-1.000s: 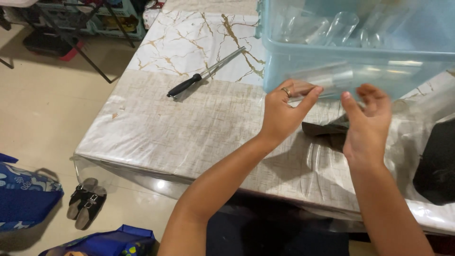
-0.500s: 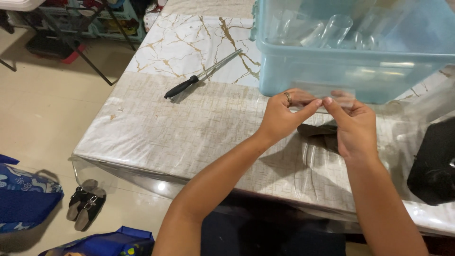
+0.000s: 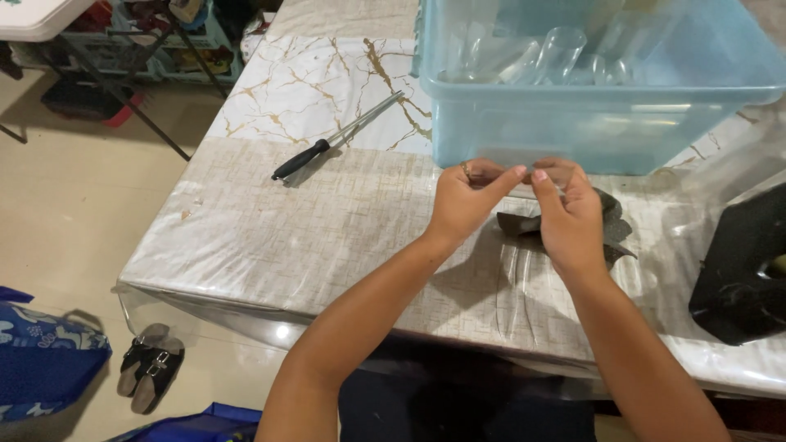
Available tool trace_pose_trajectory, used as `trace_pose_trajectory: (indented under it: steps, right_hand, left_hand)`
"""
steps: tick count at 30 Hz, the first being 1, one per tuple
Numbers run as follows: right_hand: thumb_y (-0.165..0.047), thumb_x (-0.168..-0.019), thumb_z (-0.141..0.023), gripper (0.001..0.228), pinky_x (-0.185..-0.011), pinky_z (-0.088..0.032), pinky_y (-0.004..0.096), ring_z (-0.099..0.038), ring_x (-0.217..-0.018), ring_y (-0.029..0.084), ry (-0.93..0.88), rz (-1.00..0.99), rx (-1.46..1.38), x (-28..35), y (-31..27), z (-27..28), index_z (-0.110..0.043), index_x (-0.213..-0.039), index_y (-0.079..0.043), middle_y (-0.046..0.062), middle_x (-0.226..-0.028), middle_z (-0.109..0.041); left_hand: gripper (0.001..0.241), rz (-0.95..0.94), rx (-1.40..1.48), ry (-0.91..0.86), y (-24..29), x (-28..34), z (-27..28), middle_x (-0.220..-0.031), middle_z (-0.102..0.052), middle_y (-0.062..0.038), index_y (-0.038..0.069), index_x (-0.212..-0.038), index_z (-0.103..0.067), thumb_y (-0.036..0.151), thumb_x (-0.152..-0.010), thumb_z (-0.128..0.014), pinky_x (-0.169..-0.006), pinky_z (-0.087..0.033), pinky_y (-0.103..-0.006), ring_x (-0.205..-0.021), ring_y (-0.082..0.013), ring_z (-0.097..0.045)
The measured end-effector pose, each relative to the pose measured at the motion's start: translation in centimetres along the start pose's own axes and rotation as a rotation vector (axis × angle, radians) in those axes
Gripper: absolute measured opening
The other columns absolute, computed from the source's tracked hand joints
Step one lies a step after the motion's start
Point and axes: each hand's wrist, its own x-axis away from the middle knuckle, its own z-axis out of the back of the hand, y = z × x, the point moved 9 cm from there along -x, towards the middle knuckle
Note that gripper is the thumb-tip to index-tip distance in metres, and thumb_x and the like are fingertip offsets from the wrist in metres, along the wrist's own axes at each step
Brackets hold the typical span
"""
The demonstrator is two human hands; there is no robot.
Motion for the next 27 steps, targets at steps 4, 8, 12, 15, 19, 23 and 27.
trace_pose_trajectory:
  steps: [4,8,12,15,19,23,27]
  right_hand:
    - [-0.015,-0.109,-0.058,0.018,-0.101,-0.046,0.027,-0.058,-0.112,0.012,-0.023,0.032,0.034,0.0,-0.5,-0.3,-0.067,-0.109,0.001,0.006,-0.126,-0.059]
    - [-0.017,-0.112,-0.051,0.022,-0.103,-0.046,0.028,-0.059,-0.111,0.012,-0.059,0.033,-0.028,0.2,-0.8,-0.9,-0.065,-0.111,0.000,0.004,-0.126,-0.057]
    - [-0.019,-0.114,-0.046,0.027,-0.105,-0.045,0.029,-0.057,-0.114,0.012,-0.081,0.099,0.049,0.4,-1.4,-1.1,-0.064,-0.110,0.001,0.005,-0.127,-0.057]
    - [-0.021,-0.113,-0.044,0.027,-0.102,-0.043,0.027,-0.058,-0.109,0.010,-0.068,-0.017,0.078,0.3,-1.3,-0.9,-0.063,-0.117,-0.003,0.006,-0.120,-0.062]
    - [-0.021,-0.114,-0.043,0.030,-0.104,-0.043,0.028,-0.055,-0.112,0.011,-0.079,0.005,0.050,0.2,-0.4,-0.8,-0.065,-0.114,0.000,0.005,-0.127,-0.058]
    - [-0.018,-0.116,-0.044,0.032,-0.110,-0.041,0.030,-0.052,-0.123,0.013,-0.105,0.139,0.168,0.5,-1.0,-1.0,-0.067,-0.112,0.002,0.006,-0.133,-0.056]
    - [-0.019,-0.113,-0.042,0.028,-0.105,-0.044,0.028,-0.057,-0.113,0.011,-0.095,-0.018,-0.003,0.3,-1.1,-1.4,-0.062,-0.119,-0.001,0.002,-0.126,-0.055]
  left_hand:
    - [0.027,0.007,0.124,-0.001,-1.3,-0.5,0.1,-0.088,-0.078,-0.008,0.000,-0.090,-0.077,0.027,-0.094,-0.076,-0.077,-0.057,-0.0263,-0.082,-0.0114,-0.070]
    - [0.029,0.025,0.040,0.037,0.0,-0.1,0.5,-0.084,-0.075,-0.009,-0.003,-0.086,-0.077,0.025,-0.096,-0.076,-0.075,-0.055,-0.0278,-0.080,-0.0124,-0.067]
    - [0.030,0.049,-0.060,0.068,0.1,-0.2,0.9,-0.080,-0.072,-0.012,-0.006,-0.083,-0.076,0.022,-0.094,-0.080,-0.070,-0.051,-0.0303,-0.075,-0.0142,-0.063]
    - [0.032,0.052,0.071,0.048,-0.1,-0.4,0.7,-0.081,-0.075,-0.008,-0.002,-0.085,-0.076,0.029,-0.093,-0.075,-0.072,-0.054,-0.0292,-0.076,-0.0132,-0.067]
    - [0.039,0.054,0.197,0.033,-0.2,-0.4,0.6,-0.079,-0.076,-0.007,0.001,-0.082,-0.077,0.037,-0.096,-0.067,-0.074,-0.056,-0.0295,-0.076,-0.0144,-0.069]
    - [0.040,0.032,0.005,0.032,-1.1,-0.4,0.9,-0.079,-0.071,-0.012,-0.004,-0.079,-0.071,0.029,-0.100,-0.073,-0.074,-0.052,-0.0337,-0.077,-0.0180,-0.065]
    - [0.042,0.053,0.124,0.036,-1.3,-0.9,0.8,-0.079,-0.072,-0.010,-0.003,-0.081,-0.071,0.035,-0.099,-0.070,-0.074,-0.054,-0.0331,-0.077,-0.0165,-0.067]
